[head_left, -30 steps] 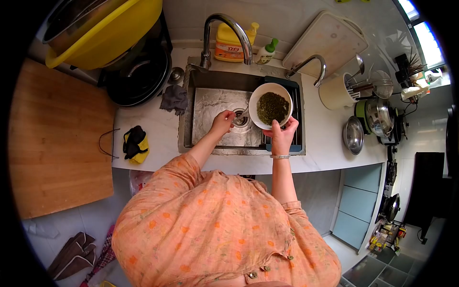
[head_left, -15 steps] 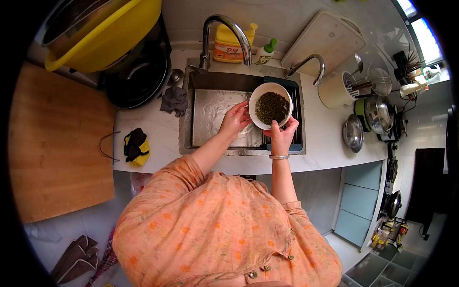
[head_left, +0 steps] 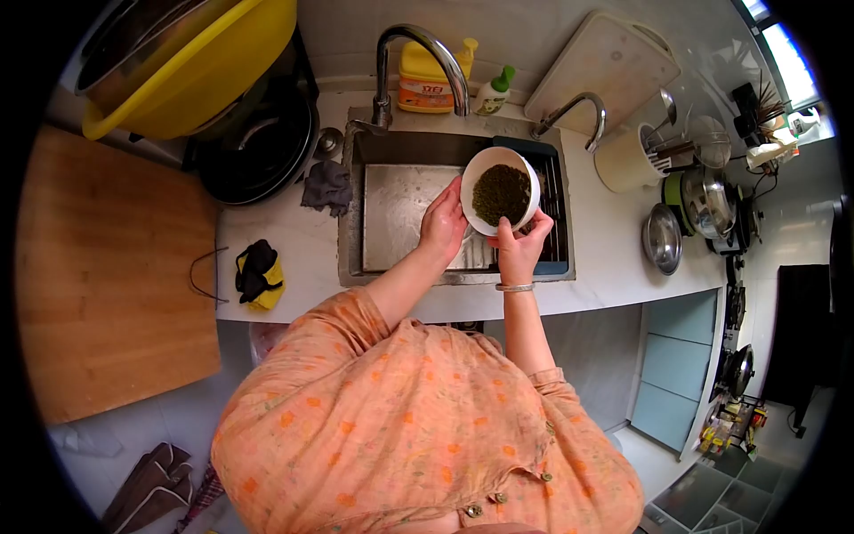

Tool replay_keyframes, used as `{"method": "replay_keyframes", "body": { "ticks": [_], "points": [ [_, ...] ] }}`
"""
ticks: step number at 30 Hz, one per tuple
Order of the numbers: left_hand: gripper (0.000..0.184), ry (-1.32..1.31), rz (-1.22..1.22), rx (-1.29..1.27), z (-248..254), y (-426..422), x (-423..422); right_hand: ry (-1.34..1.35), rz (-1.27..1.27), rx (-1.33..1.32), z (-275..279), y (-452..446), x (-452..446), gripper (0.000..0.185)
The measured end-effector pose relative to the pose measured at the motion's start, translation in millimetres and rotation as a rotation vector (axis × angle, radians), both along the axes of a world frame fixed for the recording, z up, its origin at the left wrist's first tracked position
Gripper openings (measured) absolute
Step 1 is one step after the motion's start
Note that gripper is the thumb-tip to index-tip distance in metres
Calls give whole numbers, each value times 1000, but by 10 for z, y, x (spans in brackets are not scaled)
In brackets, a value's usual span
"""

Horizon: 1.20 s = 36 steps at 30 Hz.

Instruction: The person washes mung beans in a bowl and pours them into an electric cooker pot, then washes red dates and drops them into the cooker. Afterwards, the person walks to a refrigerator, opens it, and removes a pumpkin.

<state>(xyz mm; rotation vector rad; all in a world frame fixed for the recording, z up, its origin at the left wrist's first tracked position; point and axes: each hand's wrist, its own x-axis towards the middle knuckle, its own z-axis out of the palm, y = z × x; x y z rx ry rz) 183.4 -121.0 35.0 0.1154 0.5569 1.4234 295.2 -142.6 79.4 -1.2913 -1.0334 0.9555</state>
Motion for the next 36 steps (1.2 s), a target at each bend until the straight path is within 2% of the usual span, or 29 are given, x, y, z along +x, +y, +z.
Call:
{"method": "replay_keyframes", "body": {
  "ticks": [20,23,28,32,36],
  "points": [
    [41,52,98,18,-44,38,7,-60,-19,23,-27,-35,-135,54],
    [41,48,94,9,-42,51,11,-137,-31,79,-35,-24,-143,54],
    [42,49,87,19,-16,55,43,-55,-37,50,-83,-15,-117,54],
    [44,71,110,-2,-29,60,105,-108,-5,20,-57,-28,-51,50],
    [45,115,134,-1,-58,53,223,-10,-10,37,-114,-36,48,52]
  ]
}}
